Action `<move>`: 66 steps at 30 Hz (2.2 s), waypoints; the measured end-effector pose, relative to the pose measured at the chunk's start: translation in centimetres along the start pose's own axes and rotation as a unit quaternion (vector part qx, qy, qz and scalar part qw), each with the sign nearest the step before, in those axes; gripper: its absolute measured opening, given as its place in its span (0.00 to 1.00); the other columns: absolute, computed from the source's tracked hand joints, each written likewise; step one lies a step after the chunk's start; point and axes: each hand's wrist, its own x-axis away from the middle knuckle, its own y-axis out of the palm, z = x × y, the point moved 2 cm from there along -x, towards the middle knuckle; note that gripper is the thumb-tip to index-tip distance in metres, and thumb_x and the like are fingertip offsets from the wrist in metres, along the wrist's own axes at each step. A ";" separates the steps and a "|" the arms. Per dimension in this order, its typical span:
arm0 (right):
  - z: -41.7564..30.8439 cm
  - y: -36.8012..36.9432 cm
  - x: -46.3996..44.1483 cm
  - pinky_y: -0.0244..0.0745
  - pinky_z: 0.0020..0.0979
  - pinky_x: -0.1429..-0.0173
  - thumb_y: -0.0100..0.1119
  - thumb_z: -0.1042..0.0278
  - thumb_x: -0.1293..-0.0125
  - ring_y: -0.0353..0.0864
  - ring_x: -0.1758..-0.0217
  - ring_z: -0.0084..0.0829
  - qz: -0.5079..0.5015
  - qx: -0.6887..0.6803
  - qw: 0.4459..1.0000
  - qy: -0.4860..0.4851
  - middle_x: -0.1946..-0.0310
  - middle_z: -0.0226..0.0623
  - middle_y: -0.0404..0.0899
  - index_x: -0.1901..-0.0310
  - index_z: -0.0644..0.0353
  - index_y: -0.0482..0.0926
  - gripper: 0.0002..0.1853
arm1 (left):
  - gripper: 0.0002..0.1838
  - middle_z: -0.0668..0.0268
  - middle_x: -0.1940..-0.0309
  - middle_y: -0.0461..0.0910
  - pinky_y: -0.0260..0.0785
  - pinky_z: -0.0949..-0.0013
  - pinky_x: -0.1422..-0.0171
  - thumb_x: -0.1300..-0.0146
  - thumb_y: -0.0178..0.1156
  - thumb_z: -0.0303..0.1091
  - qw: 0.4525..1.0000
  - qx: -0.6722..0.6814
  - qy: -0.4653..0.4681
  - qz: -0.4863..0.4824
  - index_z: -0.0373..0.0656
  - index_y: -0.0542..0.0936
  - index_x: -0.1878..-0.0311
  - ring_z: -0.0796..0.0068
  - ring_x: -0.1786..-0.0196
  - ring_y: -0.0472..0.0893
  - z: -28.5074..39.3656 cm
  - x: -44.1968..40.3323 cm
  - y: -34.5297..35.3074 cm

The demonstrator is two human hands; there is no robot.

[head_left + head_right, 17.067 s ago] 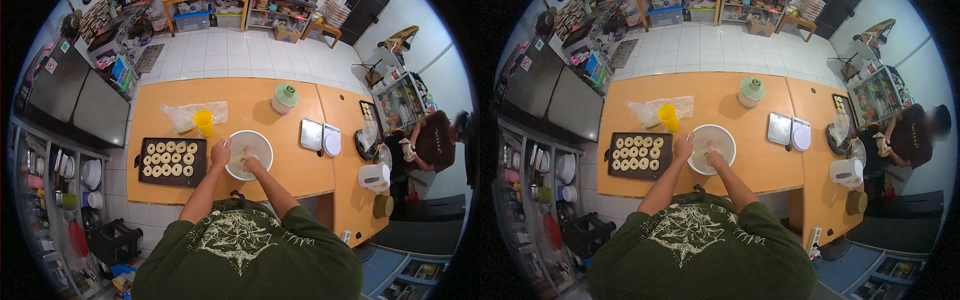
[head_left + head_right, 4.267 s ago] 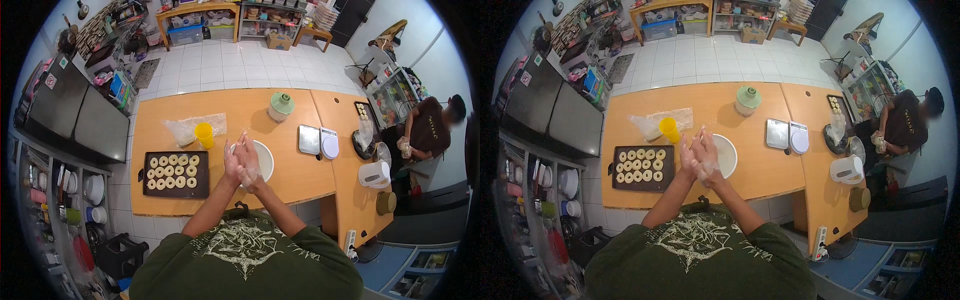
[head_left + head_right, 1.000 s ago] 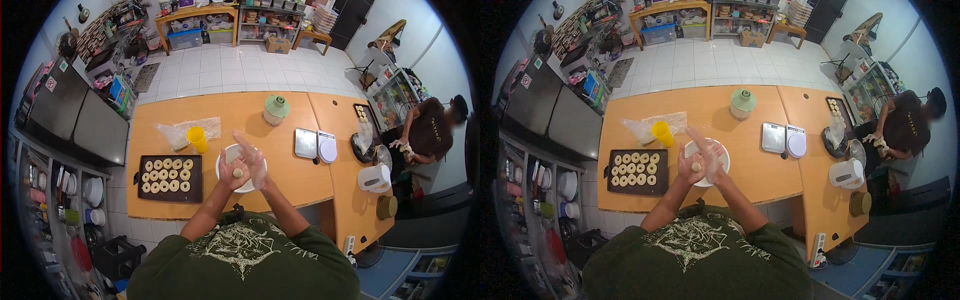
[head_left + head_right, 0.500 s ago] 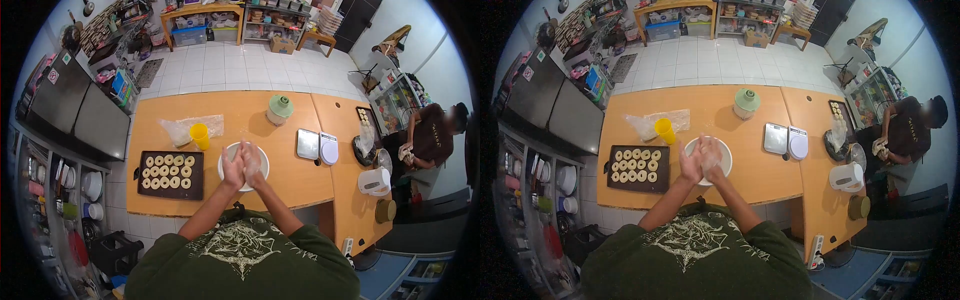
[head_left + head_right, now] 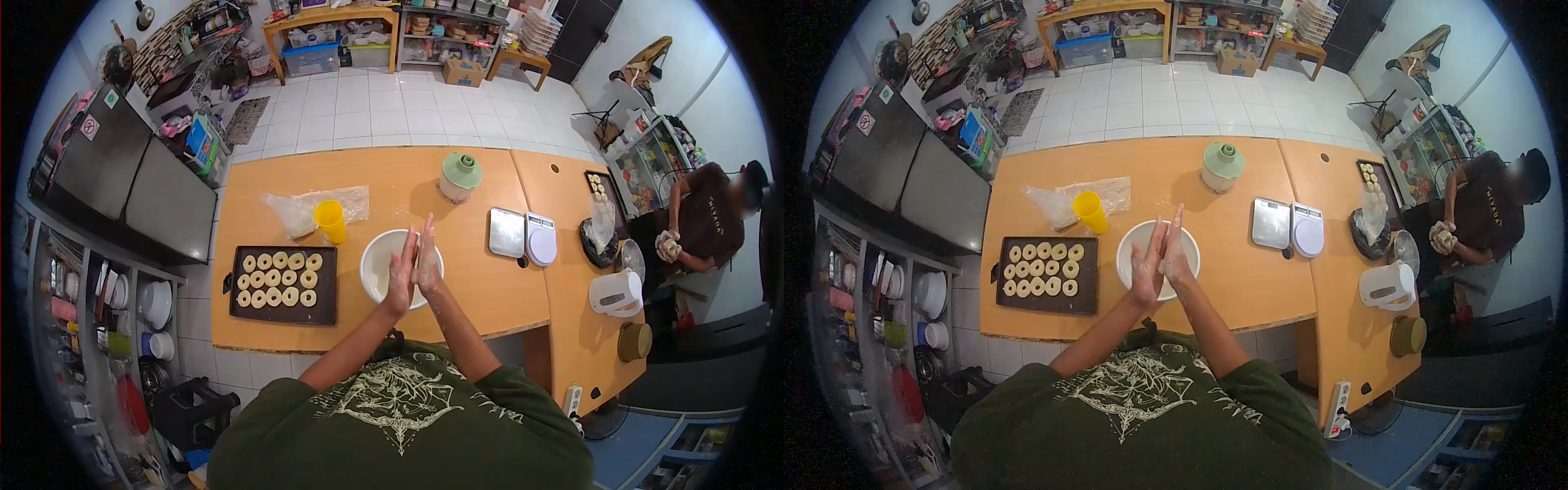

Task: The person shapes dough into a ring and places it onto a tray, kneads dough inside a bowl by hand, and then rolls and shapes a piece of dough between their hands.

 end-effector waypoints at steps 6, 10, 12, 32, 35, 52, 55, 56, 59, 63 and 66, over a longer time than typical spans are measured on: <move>-1.4 4.2 3.9 0.25 0.43 0.18 0.21 0.32 0.25 0.24 0.17 0.39 -0.054 0.148 0.985 -0.073 0.19 0.41 0.23 0.21 0.44 0.28 0.40 | 0.53 0.58 0.19 0.33 0.24 0.55 0.18 0.35 0.21 0.79 0.987 -0.126 0.008 0.095 0.46 0.36 0.20 0.62 0.18 0.34 1.1 -1.5 -2.2; 1.5 2.0 2.5 0.33 0.44 0.18 0.20 0.28 0.27 0.29 0.16 0.40 -0.040 0.087 0.992 -0.077 0.19 0.40 0.27 0.21 0.39 0.29 0.40 | 0.50 0.56 0.19 0.38 0.26 0.53 0.19 0.33 0.21 0.75 0.953 -0.257 0.149 0.060 0.42 0.43 0.21 0.58 0.18 0.37 2.4 -0.3 -0.5; -0.2 2.6 2.3 0.34 0.45 0.18 0.24 0.35 0.23 0.31 0.17 0.45 0.009 0.025 0.994 -0.105 0.20 0.46 0.31 0.21 0.43 0.27 0.39 | 0.49 0.54 0.20 0.43 0.28 0.52 0.19 0.31 0.21 0.72 0.911 -0.350 0.215 0.024 0.40 0.50 0.21 0.55 0.18 0.40 2.9 0.4 0.5; -4.8 5.5 4.5 0.25 0.42 0.18 0.20 0.29 0.26 0.24 0.17 0.39 -0.070 0.152 0.973 -0.158 0.19 0.39 0.26 0.22 0.57 0.29 0.45 | 0.47 0.63 0.18 0.36 0.23 0.59 0.18 0.30 0.18 0.72 0.997 -0.045 0.023 0.058 0.45 0.43 0.20 0.67 0.18 0.38 0.0 -1.1 -0.7; -2.7 5.4 5.3 0.25 0.41 0.18 0.22 0.32 0.25 0.25 0.17 0.40 -0.112 0.208 0.959 -0.159 0.19 0.40 0.27 0.22 0.59 0.31 0.44 | 0.43 0.61 0.19 0.39 0.26 0.60 0.17 0.28 0.18 0.70 0.991 0.070 0.018 0.111 0.50 0.45 0.20 0.63 0.18 0.38 2.4 -2.3 -1.9; -6.2 4.4 3.9 0.25 0.46 0.19 0.23 0.33 0.25 0.31 0.17 0.43 -0.051 0.201 0.940 -0.269 0.20 0.43 0.42 0.22 0.57 0.47 0.41 | 0.45 0.53 0.28 0.63 0.54 0.51 0.23 0.28 0.26 0.70 0.892 0.424 -0.152 0.033 0.39 0.60 0.26 0.56 0.27 0.65 1.7 -0.7 -3.2; -4.4 2.8 2.9 0.27 0.52 0.20 0.21 0.34 0.25 0.32 0.18 0.52 0.016 0.404 0.882 -0.244 0.21 0.49 0.41 0.23 0.55 0.50 0.40 | 0.45 0.58 0.27 0.63 0.56 0.56 0.23 0.28 0.28 0.70 0.913 0.368 -0.175 0.030 0.41 0.58 0.25 0.60 0.26 0.64 0.4 -0.8 -2.4; -3.8 2.3 2.7 0.27 0.54 0.21 0.20 0.35 0.25 0.32 0.18 0.55 0.038 0.466 0.853 -0.232 0.21 0.51 0.41 0.23 0.54 0.51 0.39 | 0.45 0.60 0.25 0.60 0.52 0.56 0.22 0.29 0.30 0.71 0.925 0.325 -0.192 0.039 0.44 0.53 0.22 0.61 0.25 0.61 0.3 -0.5 -1.8; -2.6 3.3 3.3 0.28 0.58 0.22 0.19 0.33 0.26 0.33 0.19 0.58 0.034 0.508 0.832 -0.219 0.22 0.55 0.40 0.22 0.51 0.51 0.40 | 0.45 0.61 0.23 0.54 0.46 0.57 0.19 0.29 0.30 0.71 0.993 0.067 -0.052 0.077 0.48 0.48 0.20 0.62 0.23 0.56 0.9 -0.8 0.4; -0.3 3.7 4.0 0.28 0.53 0.20 0.20 0.33 0.26 0.35 0.18 0.57 -0.055 0.441 0.862 -0.244 0.21 0.55 0.37 0.21 0.54 0.46 0.41 | 0.42 0.62 0.20 0.47 0.40 0.59 0.18 0.27 0.29 0.68 0.938 0.274 -0.176 0.120 0.50 0.45 0.20 0.64 0.20 0.49 1.1 -1.7 -3.2; 3.0 0.1 1.2 0.28 0.48 0.19 0.29 0.44 0.22 0.33 0.18 0.55 0.088 0.479 0.852 -0.191 0.21 0.54 0.35 0.22 0.60 0.34 0.38 | 0.42 0.63 0.19 0.44 0.37 0.61 0.17 0.26 0.26 0.68 0.971 0.182 -0.115 0.101 0.49 0.44 0.20 0.66 0.19 0.46 0.8 -1.5 -1.6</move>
